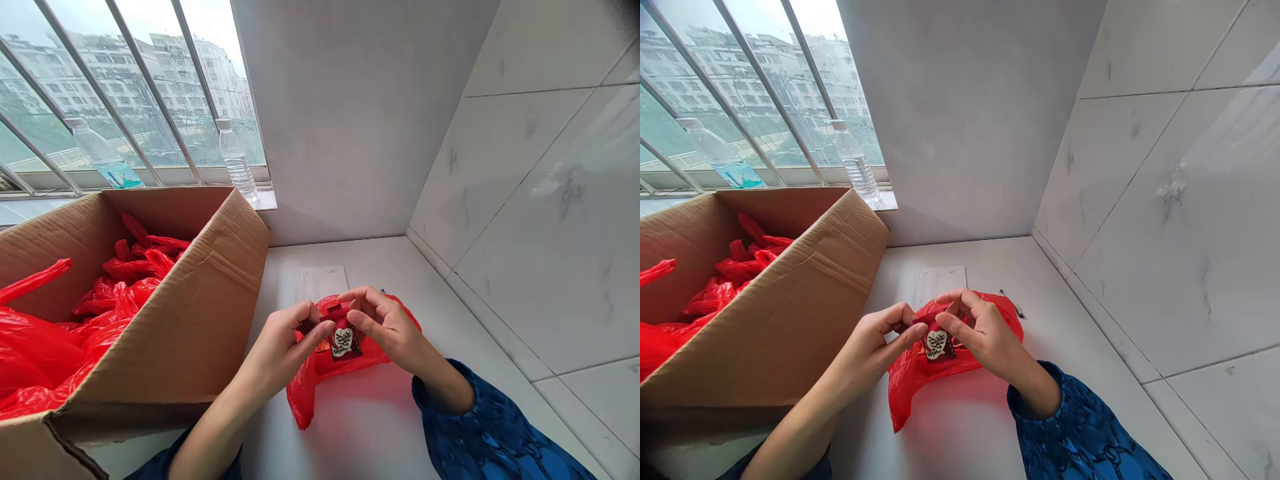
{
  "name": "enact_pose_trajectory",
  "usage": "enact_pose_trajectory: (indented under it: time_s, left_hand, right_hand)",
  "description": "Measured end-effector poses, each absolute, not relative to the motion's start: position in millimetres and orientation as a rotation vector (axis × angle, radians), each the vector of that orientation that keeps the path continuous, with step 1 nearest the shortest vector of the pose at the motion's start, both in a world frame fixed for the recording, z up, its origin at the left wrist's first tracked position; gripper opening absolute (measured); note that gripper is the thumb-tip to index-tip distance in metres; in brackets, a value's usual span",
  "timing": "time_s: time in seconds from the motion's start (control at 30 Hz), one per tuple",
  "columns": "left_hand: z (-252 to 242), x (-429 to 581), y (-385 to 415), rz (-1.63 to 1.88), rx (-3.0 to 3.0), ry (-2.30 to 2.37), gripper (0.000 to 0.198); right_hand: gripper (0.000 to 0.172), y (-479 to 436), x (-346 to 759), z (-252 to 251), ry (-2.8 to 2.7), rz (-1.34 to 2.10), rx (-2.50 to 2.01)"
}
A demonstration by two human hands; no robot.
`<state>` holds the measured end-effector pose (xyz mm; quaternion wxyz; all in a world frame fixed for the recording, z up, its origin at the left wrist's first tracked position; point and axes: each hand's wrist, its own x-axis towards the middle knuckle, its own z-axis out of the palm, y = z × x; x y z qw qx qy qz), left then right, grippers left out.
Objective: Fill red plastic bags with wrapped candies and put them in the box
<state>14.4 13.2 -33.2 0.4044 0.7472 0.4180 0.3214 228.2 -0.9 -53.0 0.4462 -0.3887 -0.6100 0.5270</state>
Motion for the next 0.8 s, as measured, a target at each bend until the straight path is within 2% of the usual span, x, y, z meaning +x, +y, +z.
enact_pose_trajectory:
  time_s: [0.1, 0.2, 0.47, 0.8]
  left_hand:
    - [-34, 17, 13, 0.910, 1.817, 1.089, 0.035]
    - [-34, 18, 12, 0.979, 1.763, 1.088, 0.034]
    - [-26, 12, 11, 0.812, 1.778, 1.014, 0.037]
    - [-23, 13, 10, 0.815, 1.876, 1.037, 0.035]
  right_hand:
    - [0.034, -3, 229, -51, -1.574, 1.354, -0.986]
    - [0.028, -5, 227, -52, -1.562, 1.374, -0.984]
    - [0.022, -2, 230, -46, -1.404, 1.394, -0.939]
    - [0.026, -2, 233, -48, -1.444, 1.361, -0.965]
